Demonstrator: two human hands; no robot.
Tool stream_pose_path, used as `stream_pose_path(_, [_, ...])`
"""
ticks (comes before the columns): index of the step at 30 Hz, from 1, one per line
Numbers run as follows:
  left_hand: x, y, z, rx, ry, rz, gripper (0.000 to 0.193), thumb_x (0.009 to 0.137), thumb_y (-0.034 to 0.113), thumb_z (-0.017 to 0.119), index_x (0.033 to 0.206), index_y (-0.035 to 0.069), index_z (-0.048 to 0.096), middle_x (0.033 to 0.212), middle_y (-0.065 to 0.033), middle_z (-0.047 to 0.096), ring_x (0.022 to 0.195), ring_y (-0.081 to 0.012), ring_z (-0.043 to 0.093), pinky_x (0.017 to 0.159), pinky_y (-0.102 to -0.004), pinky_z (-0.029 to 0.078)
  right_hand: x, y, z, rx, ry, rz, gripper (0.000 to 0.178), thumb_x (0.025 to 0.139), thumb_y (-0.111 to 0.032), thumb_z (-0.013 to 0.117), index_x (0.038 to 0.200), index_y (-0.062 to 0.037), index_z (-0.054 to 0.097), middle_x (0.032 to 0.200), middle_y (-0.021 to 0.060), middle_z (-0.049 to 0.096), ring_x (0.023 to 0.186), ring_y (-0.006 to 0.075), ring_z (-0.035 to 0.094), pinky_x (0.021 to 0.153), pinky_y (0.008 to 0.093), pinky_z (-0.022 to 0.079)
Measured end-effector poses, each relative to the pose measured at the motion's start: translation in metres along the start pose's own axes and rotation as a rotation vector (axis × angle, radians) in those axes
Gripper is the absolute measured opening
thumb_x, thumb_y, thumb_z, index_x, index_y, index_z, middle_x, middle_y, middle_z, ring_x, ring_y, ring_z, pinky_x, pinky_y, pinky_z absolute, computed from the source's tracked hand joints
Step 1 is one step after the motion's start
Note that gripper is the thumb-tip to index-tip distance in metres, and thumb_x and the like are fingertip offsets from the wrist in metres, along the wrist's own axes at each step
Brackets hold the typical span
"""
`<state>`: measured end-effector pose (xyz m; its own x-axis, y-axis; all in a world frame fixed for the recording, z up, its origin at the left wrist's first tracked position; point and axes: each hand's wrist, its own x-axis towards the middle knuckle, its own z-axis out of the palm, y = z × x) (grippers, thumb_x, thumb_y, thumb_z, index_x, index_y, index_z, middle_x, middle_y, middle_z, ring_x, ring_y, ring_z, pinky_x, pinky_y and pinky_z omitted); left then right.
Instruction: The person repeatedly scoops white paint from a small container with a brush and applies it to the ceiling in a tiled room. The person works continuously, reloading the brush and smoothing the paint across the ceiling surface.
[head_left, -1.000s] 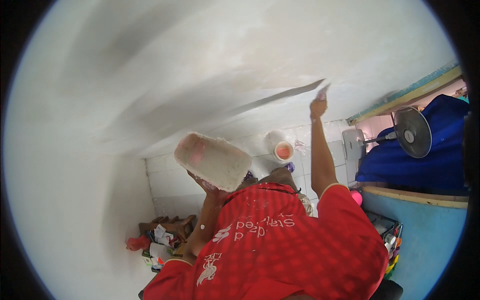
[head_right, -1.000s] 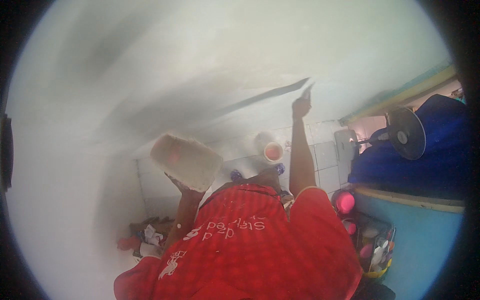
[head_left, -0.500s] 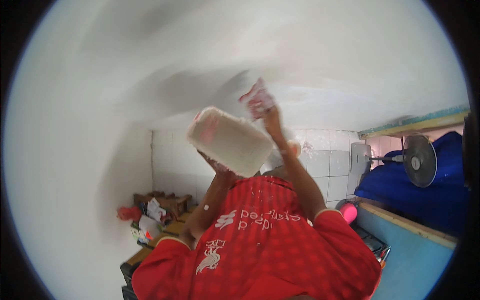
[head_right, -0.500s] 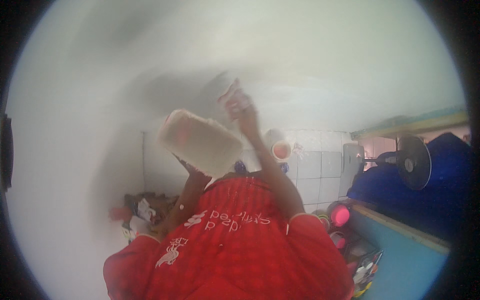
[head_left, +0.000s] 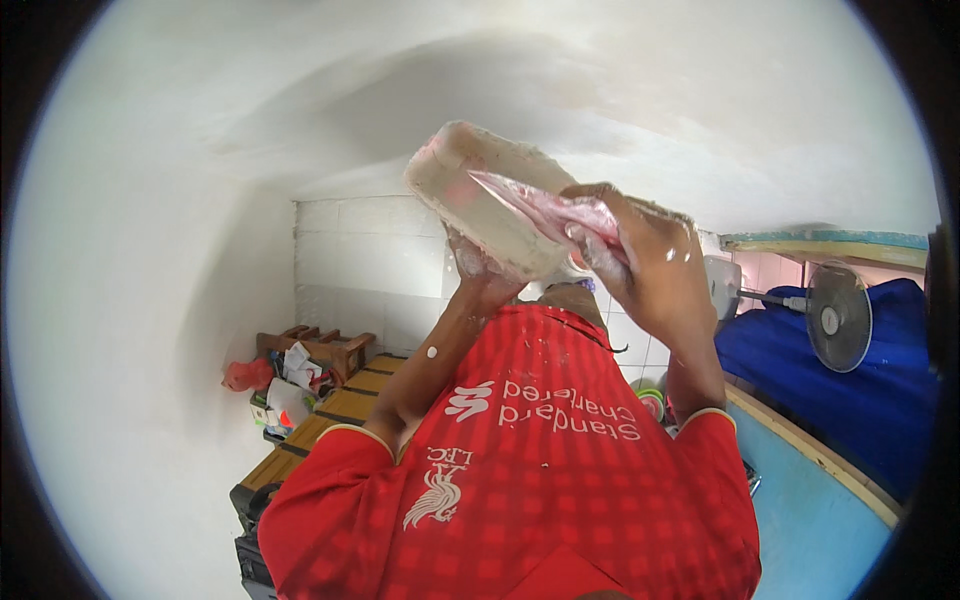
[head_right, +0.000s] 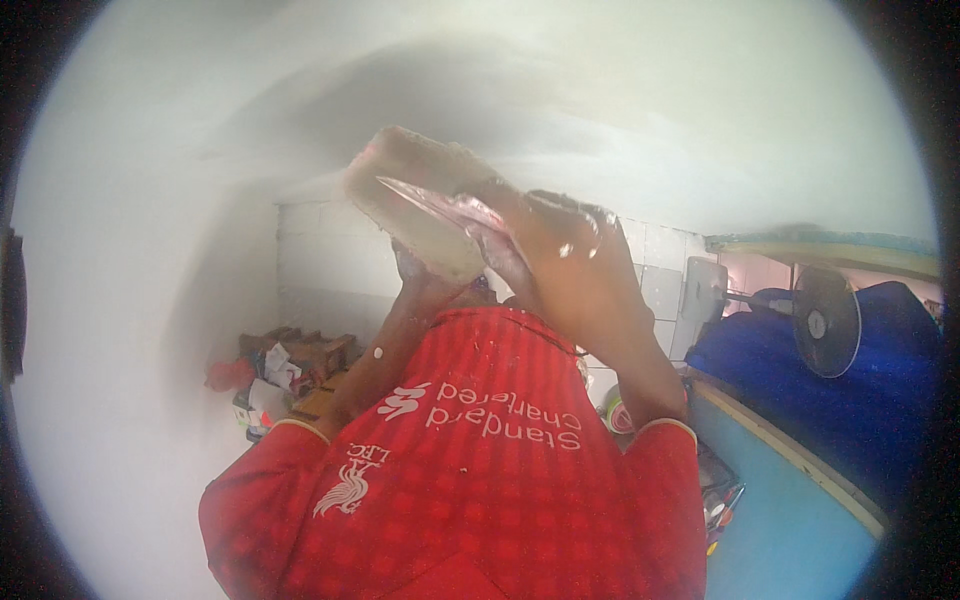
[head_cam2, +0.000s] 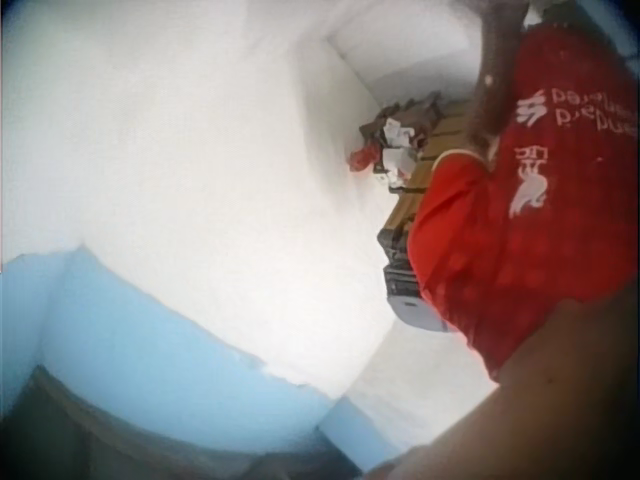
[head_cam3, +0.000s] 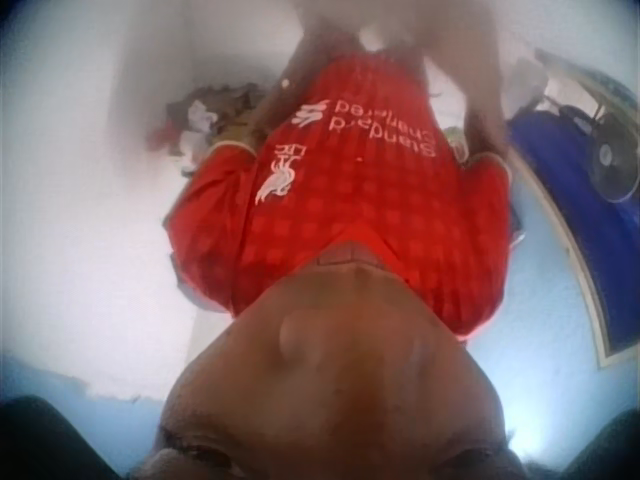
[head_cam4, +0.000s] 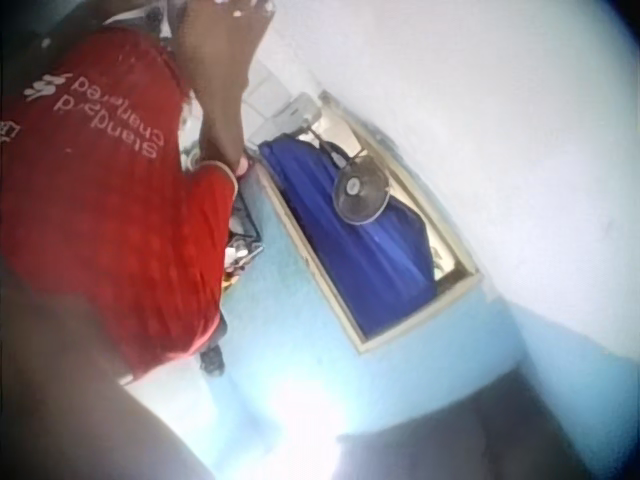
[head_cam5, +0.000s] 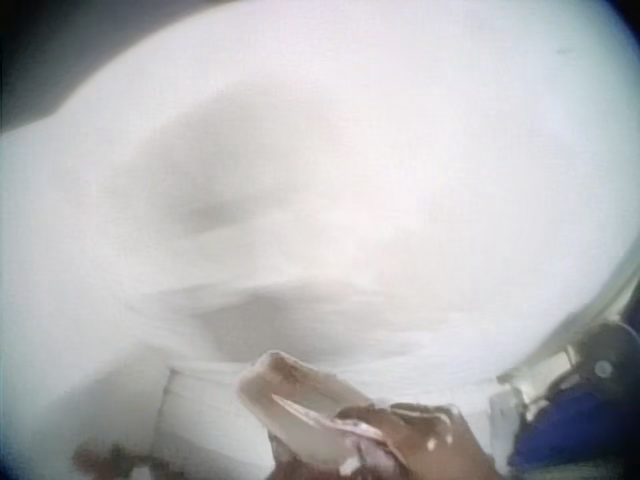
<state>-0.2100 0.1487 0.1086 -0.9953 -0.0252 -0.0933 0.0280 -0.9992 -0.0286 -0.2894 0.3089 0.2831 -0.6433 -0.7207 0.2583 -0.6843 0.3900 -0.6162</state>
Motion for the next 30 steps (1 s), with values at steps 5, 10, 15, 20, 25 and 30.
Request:
stream_pose_path(5, [0.004,-0.006,-0.004,0.065,-0.023,-0.024,0.072,0.088,0.067,0.042,0.139,0.016,0.04,0.137,-0.0107,0.047,0.123,-0.031,0.049,0.101,-0.0517,0.045,-0.002,0.009,-0.009,0.128,0.051,0.217,0.021,0.089,-0.012,0.065,0.105,0.0001,0.061,0.077,0.0109,0.066,0.062,0.0161,0.059,0.062,0.0271,0.047])
stream_pose_path(10, [-0.003,-0.001,-0.016,0.223,-0.01,0.036,0.072,0.089,0.067,0.041,0.139,0.015,0.039,0.137,-0.0108,0.046,0.124,-0.0308,0.048,0.101,-0.051,0.044,-0.023,0.024,-0.009,0.216,0.228,0.232,0.023,0.087,-0.015,0.067,0.106,-0.0021,0.063,0.078,0.0104,0.068,0.064,0.0142,0.062,0.063,0.0288,0.047])
stream_pose_path(15, [-0.009,0.004,-0.022,0.349,-0.008,0.038,0.072,0.09,0.066,0.039,0.14,0.015,0.038,0.138,-0.0108,0.045,0.125,-0.0306,0.047,0.102,-0.0503,0.043,-0.04,0.04,-0.002,0.325,0.389,0.264,0.031,0.088,-0.022,0.069,0.106,0.0024,0.062,0.085,0.0087,0.068,0.074,0.0138,0.059,0.071,0.0288,0.047])
stream_pose_path(20, [-0.013,0.007,-0.021,0.431,-0.033,0.011,0.072,0.091,0.066,0.038,0.141,0.014,0.037,0.139,-0.0108,0.044,0.125,-0.0303,0.046,0.103,-0.0495,0.042,-0.05,0.051,0.006,0.379,0.433,0.313,0.026,0.092,-0.016,0.064,0.107,0.0046,0.059,0.098,0.0055,0.06,0.088,0.0113,0.053,0.079,0.0249,0.044])
stream_pose_path(25, [-0.016,0.009,-0.022,0.481,-0.04,-0.019,0.072,0.091,0.065,0.036,0.141,0.013,0.036,0.139,-0.0108,0.044,0.126,-0.0301,0.046,0.104,-0.0488,0.041,-0.051,0.052,0.012,0.404,0.523,0.388,0.027,0.092,-0.017,0.066,0.108,0.0041,0.059,0.099,0.0053,0.06,0.088,0.0101,0.053,0.079,0.0243,0.044])
stream_pose_path(30, [-0.016,0.011,-0.026,0.509,-0.06,-0.046,0.072,0.092,0.065,0.035,0.142,0.013,0.035,0.14,-0.0109,0.043,0.127,-0.0299,0.045,0.105,-0.0481,0.04,-0.052,0.048,0.018,0.471,0.53,0.328,0.026,0.092,-0.016,0.066,0.107,0.0043,0.059,0.098,0.0049,0.061,0.087,0.0099,0.053,0.077,0.024,0.044])
